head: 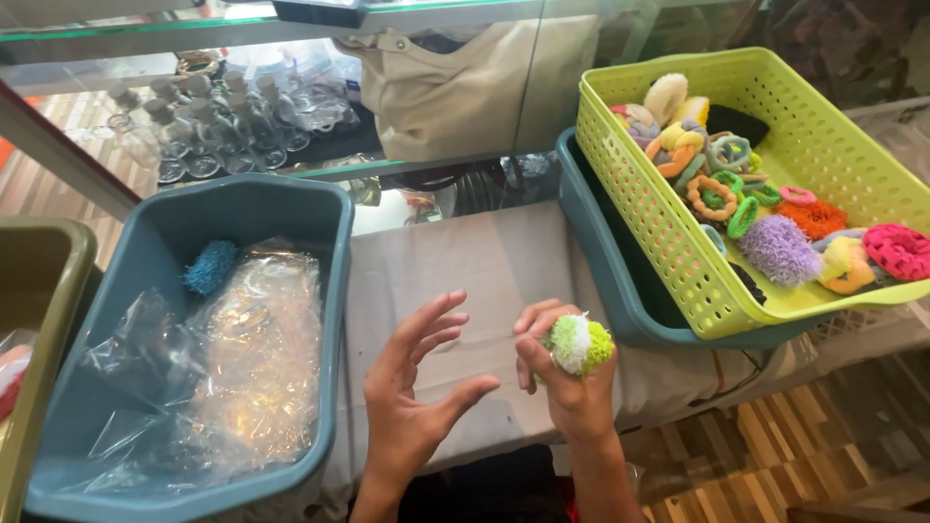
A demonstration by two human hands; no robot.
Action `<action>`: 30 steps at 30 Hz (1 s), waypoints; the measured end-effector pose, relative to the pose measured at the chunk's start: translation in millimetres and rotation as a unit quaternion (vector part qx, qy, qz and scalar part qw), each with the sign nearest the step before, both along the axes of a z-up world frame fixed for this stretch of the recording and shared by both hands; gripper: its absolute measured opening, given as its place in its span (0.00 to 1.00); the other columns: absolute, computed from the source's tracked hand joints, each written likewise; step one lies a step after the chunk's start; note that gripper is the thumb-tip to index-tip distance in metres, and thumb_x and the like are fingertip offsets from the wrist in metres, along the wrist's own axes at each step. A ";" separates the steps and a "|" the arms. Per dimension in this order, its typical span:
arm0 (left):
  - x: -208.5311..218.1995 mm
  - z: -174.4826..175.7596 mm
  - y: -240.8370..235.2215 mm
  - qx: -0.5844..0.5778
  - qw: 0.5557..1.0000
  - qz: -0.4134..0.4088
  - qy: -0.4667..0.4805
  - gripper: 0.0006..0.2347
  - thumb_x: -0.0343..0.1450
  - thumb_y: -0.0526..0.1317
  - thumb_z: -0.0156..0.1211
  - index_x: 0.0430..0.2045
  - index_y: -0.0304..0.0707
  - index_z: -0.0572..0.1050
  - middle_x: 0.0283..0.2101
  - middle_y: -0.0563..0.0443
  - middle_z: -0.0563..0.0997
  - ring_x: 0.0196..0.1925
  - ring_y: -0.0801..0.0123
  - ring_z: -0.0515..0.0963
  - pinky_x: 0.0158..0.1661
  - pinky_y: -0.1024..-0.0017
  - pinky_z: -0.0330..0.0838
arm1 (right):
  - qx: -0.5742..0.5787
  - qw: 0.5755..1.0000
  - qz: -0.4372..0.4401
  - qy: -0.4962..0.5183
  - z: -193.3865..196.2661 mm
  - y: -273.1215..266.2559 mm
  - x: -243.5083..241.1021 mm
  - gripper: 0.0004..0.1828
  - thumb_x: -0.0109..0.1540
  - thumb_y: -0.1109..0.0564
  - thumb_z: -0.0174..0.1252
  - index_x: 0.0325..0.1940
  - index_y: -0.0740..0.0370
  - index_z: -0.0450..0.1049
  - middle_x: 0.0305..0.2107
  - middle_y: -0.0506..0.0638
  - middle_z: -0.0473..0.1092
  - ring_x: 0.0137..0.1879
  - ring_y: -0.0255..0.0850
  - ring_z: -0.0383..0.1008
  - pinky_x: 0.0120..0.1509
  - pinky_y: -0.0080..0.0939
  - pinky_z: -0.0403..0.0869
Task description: The person places small items, including hair ties and plastic rings, into individual clear plastic bags by hand and then puts the packaged items into a large green bin.
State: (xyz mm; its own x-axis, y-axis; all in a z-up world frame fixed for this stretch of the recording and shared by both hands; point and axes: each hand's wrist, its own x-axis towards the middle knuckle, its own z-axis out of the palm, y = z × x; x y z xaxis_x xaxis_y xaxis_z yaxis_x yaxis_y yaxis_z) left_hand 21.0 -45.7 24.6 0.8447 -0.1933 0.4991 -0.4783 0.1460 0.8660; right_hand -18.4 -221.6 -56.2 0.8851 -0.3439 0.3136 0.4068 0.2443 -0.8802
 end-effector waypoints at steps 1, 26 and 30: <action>2.4 -12.8 -1.4 0.001 1.000 -0.004 0.001 0.23 0.58 0.33 0.74 0.46 0.32 0.75 0.48 0.45 0.82 0.49 0.67 0.83 0.49 0.72 0.78 | 0.001 1.000 -0.004 0.001 -2.6 -0.8 0.0 0.07 0.62 0.68 0.63 0.42 0.66 0.72 0.45 0.61 0.70 0.25 0.34 0.71 0.26 0.32 0.67; 8.7 -45.4 40.3 0.063 0.983 0.070 -0.159 0.06 0.66 0.33 0.74 0.34 0.39 0.83 0.38 0.51 0.88 0.45 0.67 0.89 0.51 0.67 0.82 | -0.177 0.967 -0.096 -0.158 55.9 1.7 -21.4 0.37 0.62 0.45 0.68 0.67 0.63 0.61 0.37 0.56 0.67 0.37 0.36 0.67 0.40 0.32 0.71; 0.0 -28.2 47.9 0.116 0.954 0.085 -0.263 0.05 0.69 0.34 0.72 0.35 0.42 0.83 0.41 0.53 0.87 0.50 0.63 0.88 0.57 0.62 0.79 | -0.305 0.940 -0.065 -0.138 93.8 -1.9 -34.3 0.29 0.69 0.39 0.55 0.65 0.57 0.57 0.43 0.60 0.63 0.40 0.40 0.62 0.47 0.34 0.68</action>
State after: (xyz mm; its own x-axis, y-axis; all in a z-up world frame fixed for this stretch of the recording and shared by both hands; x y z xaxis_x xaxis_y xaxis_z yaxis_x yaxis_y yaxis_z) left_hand 21.0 2.1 -3.6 0.5189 -0.2325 0.8226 -0.8548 -0.1400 0.4997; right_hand -52.8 -223.5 37.6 0.7038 -0.1245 0.6994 0.6325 -0.3386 -0.6967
